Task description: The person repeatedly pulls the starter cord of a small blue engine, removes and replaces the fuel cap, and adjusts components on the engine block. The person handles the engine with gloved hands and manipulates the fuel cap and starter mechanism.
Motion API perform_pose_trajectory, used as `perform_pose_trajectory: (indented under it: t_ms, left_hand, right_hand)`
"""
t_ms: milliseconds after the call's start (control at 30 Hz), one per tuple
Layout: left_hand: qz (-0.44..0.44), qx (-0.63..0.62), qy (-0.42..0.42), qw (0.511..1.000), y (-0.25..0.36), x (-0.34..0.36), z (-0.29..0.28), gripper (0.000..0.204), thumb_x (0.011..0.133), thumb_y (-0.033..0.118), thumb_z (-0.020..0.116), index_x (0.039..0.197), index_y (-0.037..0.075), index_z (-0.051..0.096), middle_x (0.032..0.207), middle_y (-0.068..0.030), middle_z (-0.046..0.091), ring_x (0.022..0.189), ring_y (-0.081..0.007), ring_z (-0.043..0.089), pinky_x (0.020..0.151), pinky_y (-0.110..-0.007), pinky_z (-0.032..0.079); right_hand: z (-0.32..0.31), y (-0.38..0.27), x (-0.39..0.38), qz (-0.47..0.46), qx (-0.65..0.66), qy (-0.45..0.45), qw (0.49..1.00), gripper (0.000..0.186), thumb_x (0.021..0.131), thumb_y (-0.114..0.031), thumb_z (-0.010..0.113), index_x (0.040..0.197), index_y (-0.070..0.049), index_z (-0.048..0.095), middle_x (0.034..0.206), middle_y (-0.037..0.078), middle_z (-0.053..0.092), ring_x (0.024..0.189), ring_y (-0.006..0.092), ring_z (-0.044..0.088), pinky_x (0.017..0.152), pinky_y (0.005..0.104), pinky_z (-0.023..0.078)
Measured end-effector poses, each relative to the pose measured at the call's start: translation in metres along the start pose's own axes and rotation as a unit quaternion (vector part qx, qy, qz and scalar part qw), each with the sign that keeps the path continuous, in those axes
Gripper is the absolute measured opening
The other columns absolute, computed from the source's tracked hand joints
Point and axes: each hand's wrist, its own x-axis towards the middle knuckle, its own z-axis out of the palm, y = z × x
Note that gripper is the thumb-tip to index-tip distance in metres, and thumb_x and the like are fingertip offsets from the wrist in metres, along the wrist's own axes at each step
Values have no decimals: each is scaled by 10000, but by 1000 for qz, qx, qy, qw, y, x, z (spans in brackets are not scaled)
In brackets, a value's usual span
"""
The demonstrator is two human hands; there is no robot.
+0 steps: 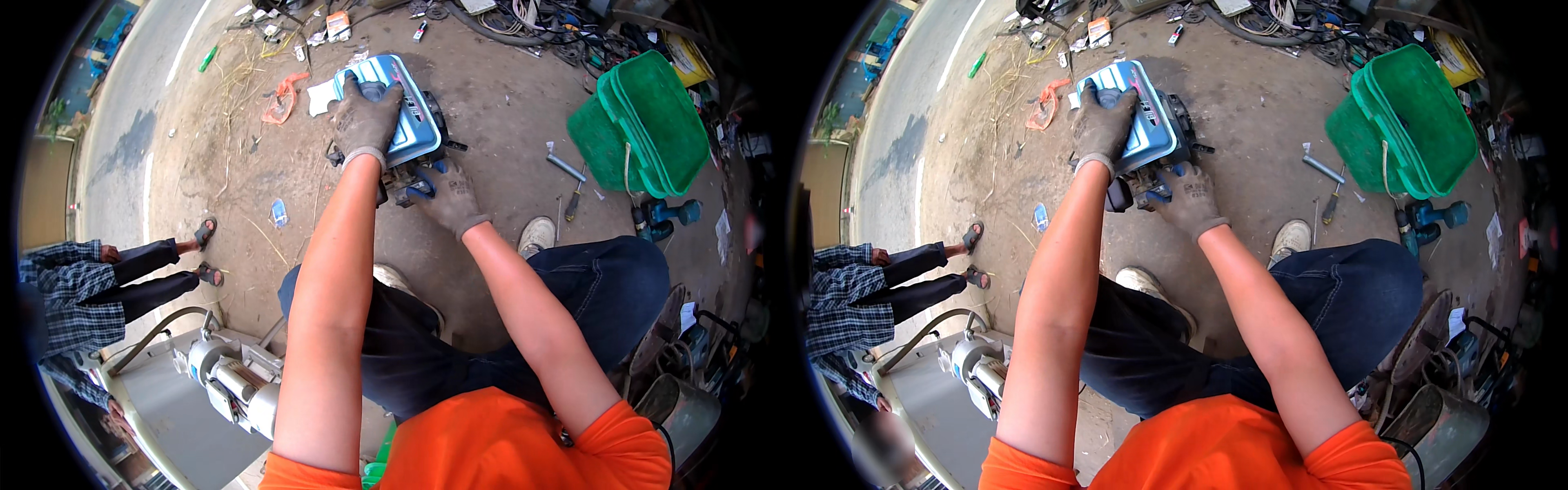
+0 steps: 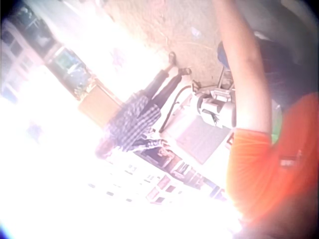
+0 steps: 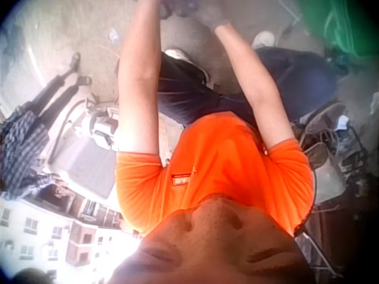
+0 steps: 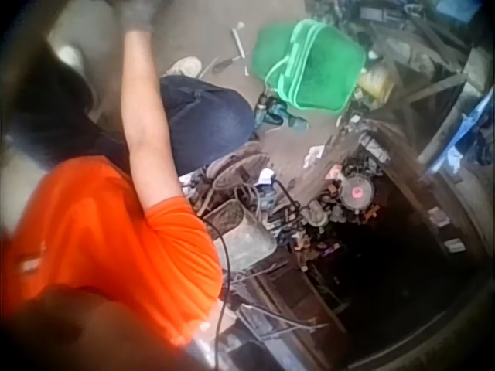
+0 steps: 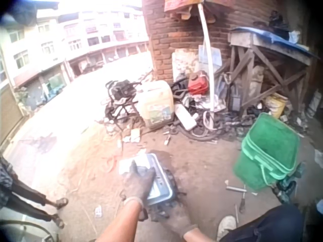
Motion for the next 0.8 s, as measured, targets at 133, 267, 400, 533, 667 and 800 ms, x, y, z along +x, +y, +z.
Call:
perform_pose_trajectory:
  t_ms: [133,267,400,533,667,800]
  left_hand:
    - [14,-5,12,1000,-3,3,2,943,765,578,755,1528,120,442,1336,-313,541,1257,-468,568,1034,-516,481]
    - [15,-22,19,999,-12,9,3,934,764,578,753,1520,116,456,1394,-339,496,1270,-486,555,1053,-522,467]
    - [116,197,10,974,24,6,-15,848,801,611,698,1473,120,533,1517,-337,398,1323,-498,517,1092,-486,446]
    - [235,236,-41,942,43,32,-14,859,808,661,689,1486,159,528,1506,-274,460,1339,-424,529,1087,-481,452]
    - [245,265,-68,930,31,33,-7,835,789,630,707,1466,168,549,1513,-269,446,1335,-511,476,1085,-547,420]
    - [274,242,-41,930,27,31,-3,793,769,496,797,1449,157,571,1522,-285,433,1381,-503,432,1122,-552,385]
  right_hand:
    - [-7,-10,-5,28,12,-24,999,491,848,-431,739,1278,-197,695,1359,193,522,1237,378,526,1066,496,426]
    - [-11,4,3,63,130,21,989,450,853,-371,743,1254,-169,707,1257,201,605,1141,371,599,1029,465,472]
    - [-26,61,33,196,267,146,932,442,856,-298,738,1257,-117,694,1145,196,676,1045,365,660,950,443,529]
    - [-19,107,58,82,223,147,960,411,866,-270,740,1222,-67,706,1128,173,713,986,317,698,868,415,556]
    - [0,117,95,183,479,-107,852,387,885,-341,724,1159,-68,727,1047,188,733,954,349,704,859,418,543]
    - [-27,106,119,182,332,-188,906,435,915,-443,676,1083,-46,727,1020,203,732,962,390,697,864,450,531]
